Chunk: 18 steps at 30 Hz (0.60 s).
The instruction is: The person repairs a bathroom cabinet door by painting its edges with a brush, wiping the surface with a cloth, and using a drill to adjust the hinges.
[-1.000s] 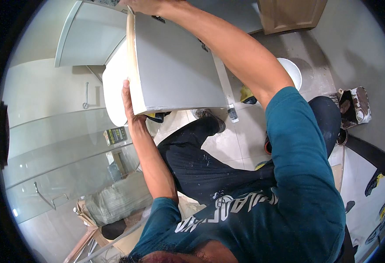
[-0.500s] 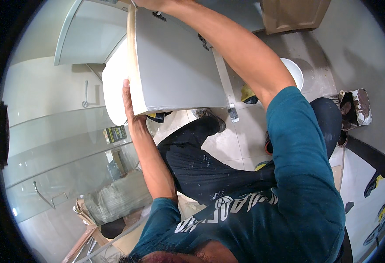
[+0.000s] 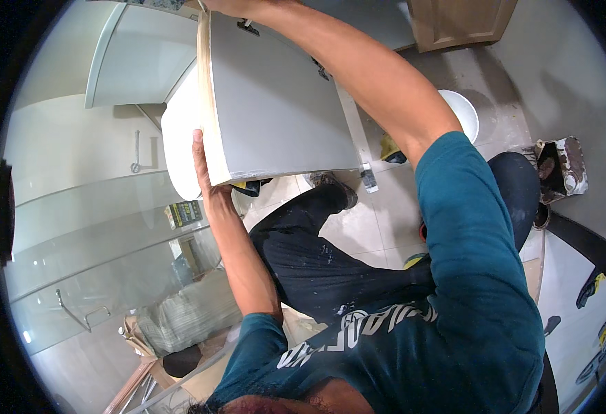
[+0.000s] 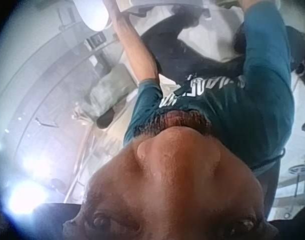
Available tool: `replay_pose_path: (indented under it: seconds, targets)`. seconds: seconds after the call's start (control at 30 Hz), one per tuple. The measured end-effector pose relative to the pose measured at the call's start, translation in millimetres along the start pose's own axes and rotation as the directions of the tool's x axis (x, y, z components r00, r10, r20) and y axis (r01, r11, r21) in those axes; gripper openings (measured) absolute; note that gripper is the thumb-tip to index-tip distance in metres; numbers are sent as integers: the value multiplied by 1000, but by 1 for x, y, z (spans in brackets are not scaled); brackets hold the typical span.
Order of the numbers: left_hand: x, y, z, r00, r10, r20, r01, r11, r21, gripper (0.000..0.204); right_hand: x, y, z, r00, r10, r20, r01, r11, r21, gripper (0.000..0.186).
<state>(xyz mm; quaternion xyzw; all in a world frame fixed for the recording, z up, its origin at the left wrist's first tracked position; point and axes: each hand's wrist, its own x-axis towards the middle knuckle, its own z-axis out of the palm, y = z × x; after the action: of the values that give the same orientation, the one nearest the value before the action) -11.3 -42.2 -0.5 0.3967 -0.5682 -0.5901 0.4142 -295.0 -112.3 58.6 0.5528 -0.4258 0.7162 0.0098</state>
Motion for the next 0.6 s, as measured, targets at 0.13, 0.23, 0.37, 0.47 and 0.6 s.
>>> replay_pose_path:
  seconds: [0.13, 0.23, 0.37, 0.47, 0.6]
  targets:
    - [4, -5, -18, 998, -66, 22, 65, 996, 66, 68, -2, 1, -3, 1000, -7, -5, 6, 992, -124, 18]
    - [2, -8, -26, 998, -65, 8, 65, 996, 53, 70, -6, -4, 3, 999, 40, 20, -38, 995, -94, 18]
    - [6, -8, -12, 996, -94, -1, 94, 993, 66, 72, 3, 15, -5, 991, -82, -108, 77, 996, -42, 20]
    - [3, -7, -19, 995, -94, -24, 96, 992, 79, 74, 2, 13, -2, 1000, -19, -7, 18, 994, -104, 20]
    - [1, -4, -18, 995, -95, -41, 99, 991, 87, 75, -1, 7, 9, 997, -51, -56, 44, 993, -113, 20]
